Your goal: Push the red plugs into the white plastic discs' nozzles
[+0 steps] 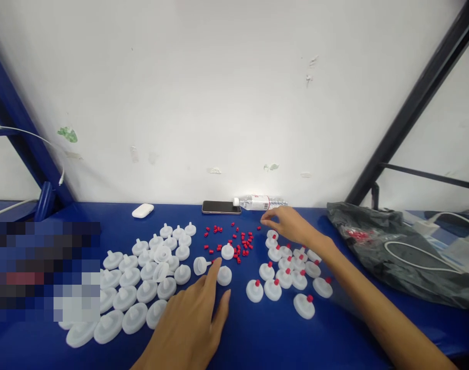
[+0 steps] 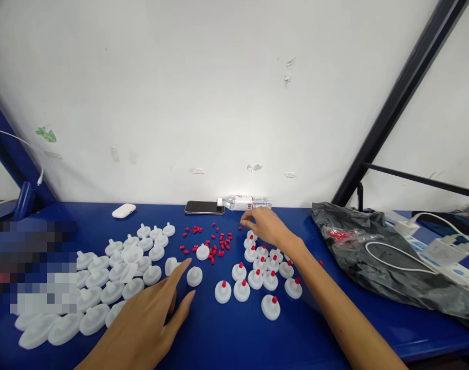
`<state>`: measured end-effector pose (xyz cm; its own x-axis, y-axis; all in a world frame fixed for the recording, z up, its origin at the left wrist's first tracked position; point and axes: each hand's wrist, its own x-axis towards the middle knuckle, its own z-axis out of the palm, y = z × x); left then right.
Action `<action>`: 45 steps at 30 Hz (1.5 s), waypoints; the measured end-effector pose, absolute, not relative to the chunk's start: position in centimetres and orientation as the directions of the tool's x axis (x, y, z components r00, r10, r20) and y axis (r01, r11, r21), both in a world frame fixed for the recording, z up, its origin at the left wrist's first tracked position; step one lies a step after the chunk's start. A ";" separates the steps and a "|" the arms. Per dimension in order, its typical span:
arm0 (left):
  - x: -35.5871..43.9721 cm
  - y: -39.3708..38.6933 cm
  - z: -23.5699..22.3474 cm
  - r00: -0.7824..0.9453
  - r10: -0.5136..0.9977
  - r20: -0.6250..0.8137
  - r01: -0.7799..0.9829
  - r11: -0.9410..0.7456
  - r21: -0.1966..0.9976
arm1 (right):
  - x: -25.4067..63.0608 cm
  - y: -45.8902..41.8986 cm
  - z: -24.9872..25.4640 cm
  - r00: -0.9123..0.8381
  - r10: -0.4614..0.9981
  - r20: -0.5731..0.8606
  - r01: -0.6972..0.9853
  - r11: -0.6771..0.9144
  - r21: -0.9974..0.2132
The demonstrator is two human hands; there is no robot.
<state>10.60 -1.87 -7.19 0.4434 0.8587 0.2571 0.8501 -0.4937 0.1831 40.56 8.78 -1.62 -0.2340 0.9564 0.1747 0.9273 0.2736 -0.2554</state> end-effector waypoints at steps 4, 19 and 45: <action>11.8 -1.8 -6.6 0.441 0.881 0.173 0.876 -0.465 0.132 | 40.0 10.2 -2.0 -0.280 0.960 0.029 0.941 0.280 -0.187; 10.7 -3.0 -9.3 0.473 0.822 0.318 0.793 -0.554 0.252 | 40.8 9.9 -1.4 -0.272 0.958 -0.092 0.962 0.266 -0.065; 9.8 -3.3 -9.7 0.468 0.743 0.478 0.691 -0.645 0.326 | 41.7 9.4 -1.9 -0.264 0.960 -0.093 0.961 0.254 -0.106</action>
